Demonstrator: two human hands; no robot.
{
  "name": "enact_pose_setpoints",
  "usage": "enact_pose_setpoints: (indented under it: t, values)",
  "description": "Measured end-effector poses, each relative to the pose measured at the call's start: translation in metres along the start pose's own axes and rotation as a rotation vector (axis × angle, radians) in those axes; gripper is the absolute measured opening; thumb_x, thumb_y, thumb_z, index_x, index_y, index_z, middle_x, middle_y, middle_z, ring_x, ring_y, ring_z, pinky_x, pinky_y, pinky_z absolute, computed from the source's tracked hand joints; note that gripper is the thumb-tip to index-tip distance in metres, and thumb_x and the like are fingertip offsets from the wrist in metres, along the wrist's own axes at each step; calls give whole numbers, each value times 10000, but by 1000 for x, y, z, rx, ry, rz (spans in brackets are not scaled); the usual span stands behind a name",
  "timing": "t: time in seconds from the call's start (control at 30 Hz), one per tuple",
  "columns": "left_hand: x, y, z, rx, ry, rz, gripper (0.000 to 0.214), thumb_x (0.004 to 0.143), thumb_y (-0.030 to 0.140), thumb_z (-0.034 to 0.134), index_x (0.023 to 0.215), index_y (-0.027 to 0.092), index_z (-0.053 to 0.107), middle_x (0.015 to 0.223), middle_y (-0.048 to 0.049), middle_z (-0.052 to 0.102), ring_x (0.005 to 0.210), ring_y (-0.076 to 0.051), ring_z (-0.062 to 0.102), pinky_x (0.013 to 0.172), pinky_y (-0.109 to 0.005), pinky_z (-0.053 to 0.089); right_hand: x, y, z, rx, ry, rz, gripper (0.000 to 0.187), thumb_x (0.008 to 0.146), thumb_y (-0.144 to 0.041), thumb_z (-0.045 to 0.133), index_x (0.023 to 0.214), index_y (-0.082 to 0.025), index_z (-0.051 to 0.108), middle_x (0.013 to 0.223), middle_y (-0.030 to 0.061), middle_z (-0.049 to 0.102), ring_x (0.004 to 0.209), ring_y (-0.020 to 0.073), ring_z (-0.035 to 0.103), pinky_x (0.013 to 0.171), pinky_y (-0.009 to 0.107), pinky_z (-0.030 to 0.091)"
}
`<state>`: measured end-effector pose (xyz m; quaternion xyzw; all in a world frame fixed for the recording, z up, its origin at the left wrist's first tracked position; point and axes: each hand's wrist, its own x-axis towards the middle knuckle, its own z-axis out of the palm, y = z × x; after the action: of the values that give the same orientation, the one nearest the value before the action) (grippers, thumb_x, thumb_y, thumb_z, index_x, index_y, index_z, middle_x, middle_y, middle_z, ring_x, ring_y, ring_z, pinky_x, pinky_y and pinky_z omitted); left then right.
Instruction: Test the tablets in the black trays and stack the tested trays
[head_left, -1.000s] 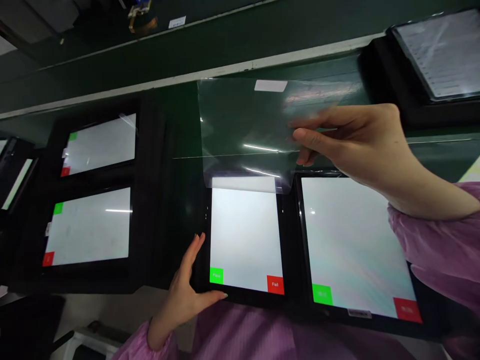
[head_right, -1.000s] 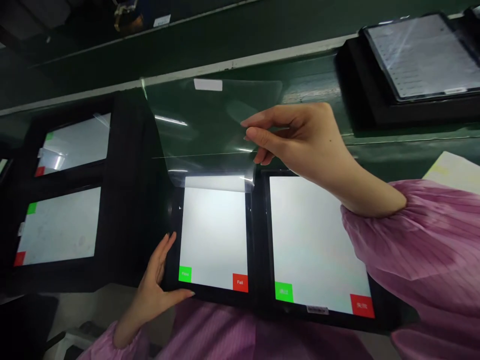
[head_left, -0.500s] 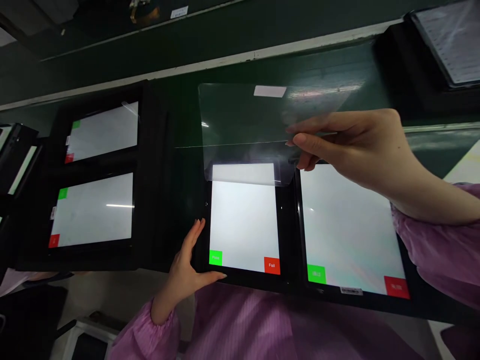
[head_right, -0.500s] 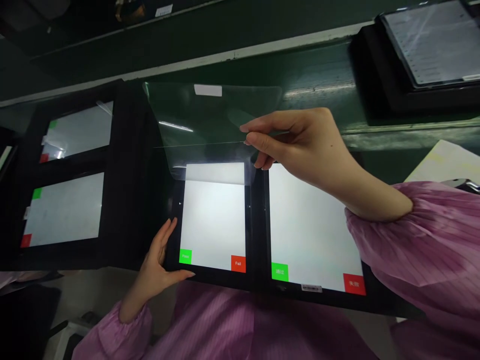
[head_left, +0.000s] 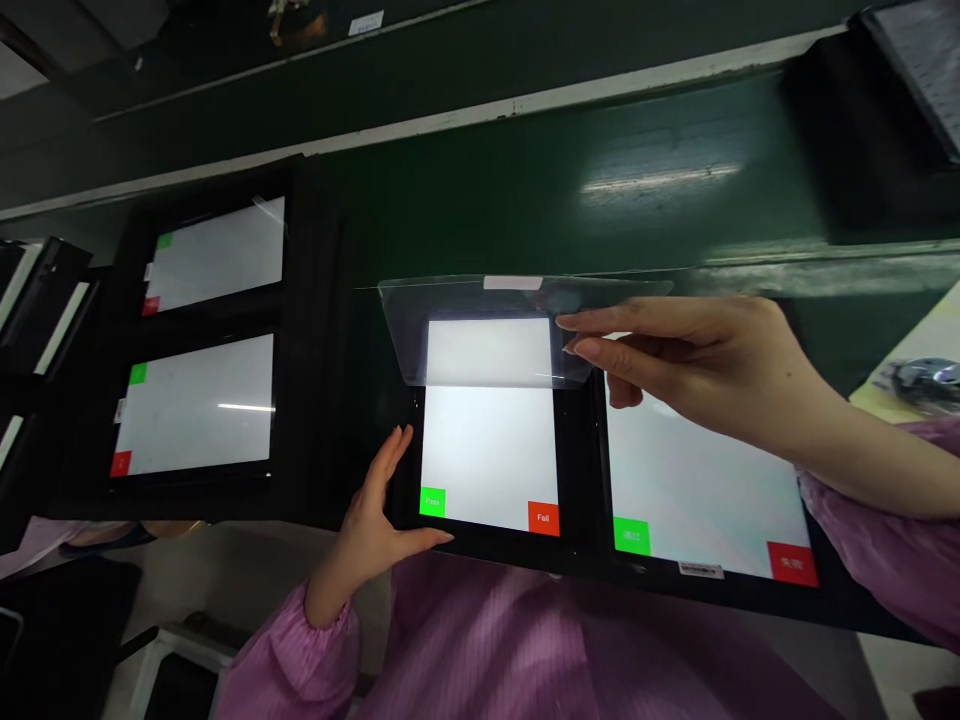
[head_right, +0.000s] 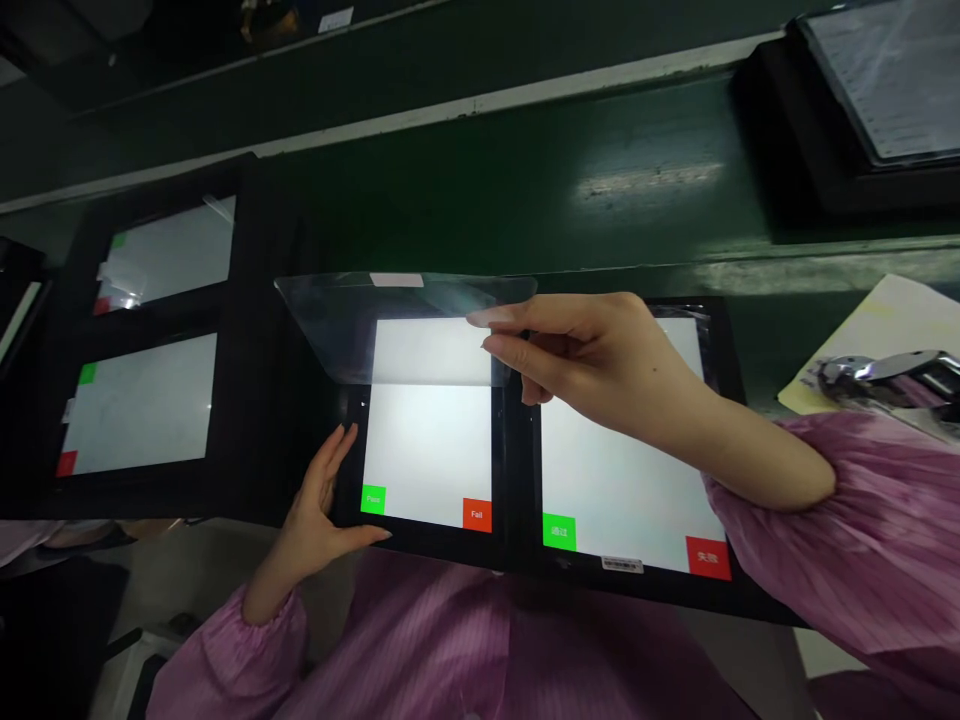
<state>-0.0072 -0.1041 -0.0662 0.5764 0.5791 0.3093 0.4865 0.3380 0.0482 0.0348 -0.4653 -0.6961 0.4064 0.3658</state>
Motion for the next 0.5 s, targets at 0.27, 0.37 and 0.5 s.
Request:
enact_pose_setpoints:
  t: [0.27, 0.37, 0.5]
  values:
    - [2, 3, -1, 38, -17, 32, 1254, 734, 348, 995, 1685, 466, 187, 1774, -136, 306, 1647, -383, 246, 1327, -684, 242, -14, 3, 5, -4, -56, 32, 312, 980, -507, 746, 1163, -264, 816, 664, -22, 675, 481, 128, 613, 445, 275, 533]
    - [2, 4, 0, 29, -26, 26, 1252, 736, 367, 994, 1682, 481, 181, 1779, -126, 297, 1648, -373, 254, 1327, -678, 244, -15, 7, 6, 1, -98, 41, 278, 987, -489, 732, 1107, -253, 817, 579, -39, 633, 428, 130, 586, 414, 269, 511]
    - [1, 0, -3, -9, -25, -15, 1259, 701, 448, 1010, 1687, 440, 227, 1788, -133, 270, 1664, -371, 212, 1345, -663, 177, -26, 10, 16, -25, -148, 7, 243, 1036, -414, 658, 1162, -262, 800, 498, -68, 577, 382, 134, 560, 390, 257, 470]
